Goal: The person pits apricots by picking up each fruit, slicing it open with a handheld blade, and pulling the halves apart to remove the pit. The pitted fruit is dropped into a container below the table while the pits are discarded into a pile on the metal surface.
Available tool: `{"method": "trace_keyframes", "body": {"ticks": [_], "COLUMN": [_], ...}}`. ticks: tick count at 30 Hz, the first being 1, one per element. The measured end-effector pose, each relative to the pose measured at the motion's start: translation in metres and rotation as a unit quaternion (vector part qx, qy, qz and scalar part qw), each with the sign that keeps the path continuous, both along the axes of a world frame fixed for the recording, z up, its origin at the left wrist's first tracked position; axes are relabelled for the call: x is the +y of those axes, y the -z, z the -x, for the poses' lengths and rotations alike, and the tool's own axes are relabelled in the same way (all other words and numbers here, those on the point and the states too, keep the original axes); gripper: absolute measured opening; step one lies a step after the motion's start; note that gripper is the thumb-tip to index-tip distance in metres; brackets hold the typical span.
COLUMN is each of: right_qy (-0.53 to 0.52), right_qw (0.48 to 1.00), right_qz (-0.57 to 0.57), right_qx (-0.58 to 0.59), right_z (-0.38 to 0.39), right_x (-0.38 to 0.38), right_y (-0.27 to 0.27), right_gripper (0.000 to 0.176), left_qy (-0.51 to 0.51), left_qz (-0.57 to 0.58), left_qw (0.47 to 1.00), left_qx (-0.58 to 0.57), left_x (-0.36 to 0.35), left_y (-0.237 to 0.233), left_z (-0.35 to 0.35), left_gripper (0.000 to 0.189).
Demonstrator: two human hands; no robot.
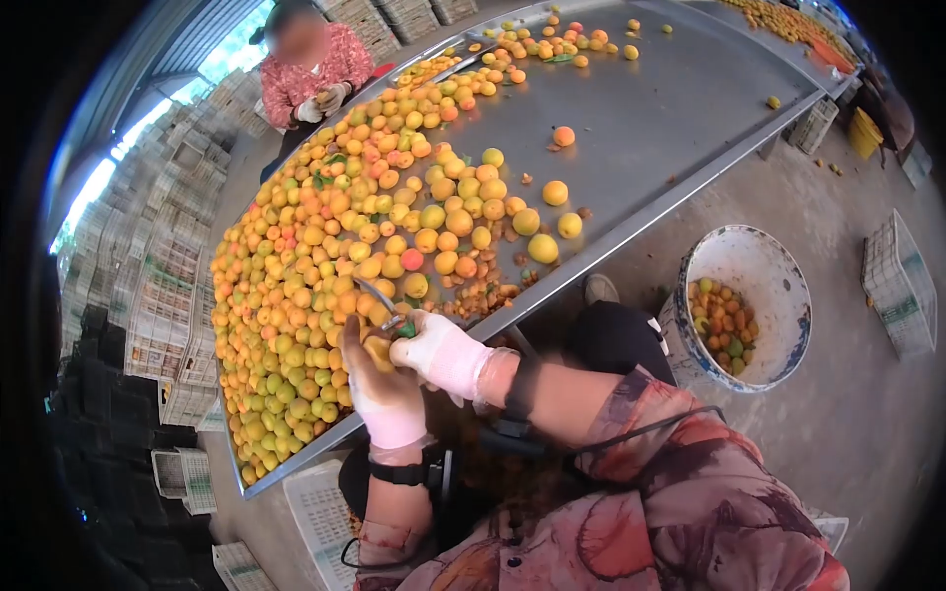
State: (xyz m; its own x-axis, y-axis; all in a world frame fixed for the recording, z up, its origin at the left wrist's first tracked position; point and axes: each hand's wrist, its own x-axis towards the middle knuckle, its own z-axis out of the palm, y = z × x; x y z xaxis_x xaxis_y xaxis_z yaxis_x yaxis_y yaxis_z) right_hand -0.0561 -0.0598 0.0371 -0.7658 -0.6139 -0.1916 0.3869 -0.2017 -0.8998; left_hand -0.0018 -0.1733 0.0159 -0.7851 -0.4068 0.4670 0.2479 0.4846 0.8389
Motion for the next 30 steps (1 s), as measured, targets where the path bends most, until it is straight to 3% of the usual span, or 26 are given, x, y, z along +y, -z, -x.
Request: {"method": "trace_keyframes", "body": {"ticks": [1, 2, 3, 4, 5, 6, 8, 9, 10, 11, 12, 14, 15, 16, 19, 22, 26, 30], "right_qy": [-0.035, -0.070, -0.080, -0.082, -0.052, -0.023, 0.011, 0.058, 0.105, 0.087, 0.105, 0.103, 0.116, 0.139, 0.151, 0.137, 0.172, 0.173], "right_qw": [0.999, 0.995, 0.991, 0.990, 0.993, 0.996, 1.000, 0.997, 0.987, 0.990, 0.986, 0.965, 0.947, 0.922, 0.870, 0.845, 0.845, 0.836], "right_qz": [0.025, 0.050, 0.095, 0.095, 0.082, 0.069, 0.021, 0.018, 0.015, -0.033, -0.025, -0.087, -0.150, -0.186, -0.286, -0.370, -0.353, -0.358], "right_qx": [-0.021, -0.043, -0.060, -0.060, -0.059, -0.058, -0.015, 0.055, 0.123, 0.108, 0.123, 0.223, 0.260, 0.310, 0.373, 0.362, 0.363, 0.378], "right_z": [0.002, 0.003, 0.002, 0.001, 0.000, 0.000, 0.008, 0.015, 0.021, 0.023, 0.025, 0.034, 0.037, 0.036, 0.039, 0.048, 0.048, 0.047], "right_x": [-0.001, -0.003, -0.003, 0.000, 0.005, 0.011, 0.027, 0.024, 0.022, 0.030, 0.031, 0.033, 0.034, 0.037, 0.045, 0.046, 0.046, 0.047], "right_y": [0.013, 0.024, 0.027, 0.023, 0.018, 0.010, -0.002, 0.010, 0.011, 0.009, 0.010, 0.023, 0.029, 0.024, 0.020, 0.029, 0.038, 0.043], "right_gripper": [0.030, 0.025, 0.022, 0.022, 0.022, 0.022, 0.026, 0.029, 0.032, 0.032, 0.027, 0.027, 0.029, 0.040, 0.039, 0.033, 0.033, 0.031], "left_qy": [0.052, 0.052, 0.140, 0.221, 0.182, 0.087, 0.283, 0.341, 0.380, 0.369, 0.389, 0.234, 0.132, 0.116, 0.196, 0.221, 0.124, 0.138], "left_qz": [-0.324, -0.324, -0.480, -0.617, -0.632, -0.573, -0.367, -0.136, 0.102, 0.009, 0.177, 0.209, 0.315, 0.332, 0.283, 0.203, 0.224, 0.222], "left_qw": [0.943, 0.943, 0.866, 0.755, 0.753, 0.814, 0.851, 0.901, 0.897, 0.802, 0.806, 0.889, 0.871, 0.806, 0.869, 0.863, 0.894, 0.917], "left_qx": [-0.049, -0.051, -0.017, 0.019, -0.006, -0.035, -0.245, -0.230, -0.202, -0.470, -0.409, -0.333, -0.354, -0.477, -0.355, -0.407, -0.367, -0.301], "left_x": [-0.007, -0.010, -0.014, -0.019, -0.034, -0.025, -0.045, -0.037, -0.020, -0.006, -0.003, -0.005, -0.009, -0.008, -0.022, -0.025, -0.040, -0.041], "left_y": [0.000, 0.001, 0.002, 0.003, 0.027, 0.022, 0.025, 0.026, 0.023, 0.014, 0.032, 0.051, 0.055, 0.037, 0.019, -0.035, -0.064, -0.087], "left_z": [0.000, -0.001, -0.002, -0.005, -0.008, -0.017, -0.046, -0.047, -0.049, -0.054, -0.053, -0.048, -0.045, -0.035, -0.046, -0.063, -0.087, -0.108], "left_gripper": [0.041, 0.041, 0.041, 0.044, 0.051, 0.043, 0.035, 0.032, 0.029, 0.027, 0.031, 0.041, 0.050, 0.056, 0.051, 0.039, 0.038, 0.035]}}
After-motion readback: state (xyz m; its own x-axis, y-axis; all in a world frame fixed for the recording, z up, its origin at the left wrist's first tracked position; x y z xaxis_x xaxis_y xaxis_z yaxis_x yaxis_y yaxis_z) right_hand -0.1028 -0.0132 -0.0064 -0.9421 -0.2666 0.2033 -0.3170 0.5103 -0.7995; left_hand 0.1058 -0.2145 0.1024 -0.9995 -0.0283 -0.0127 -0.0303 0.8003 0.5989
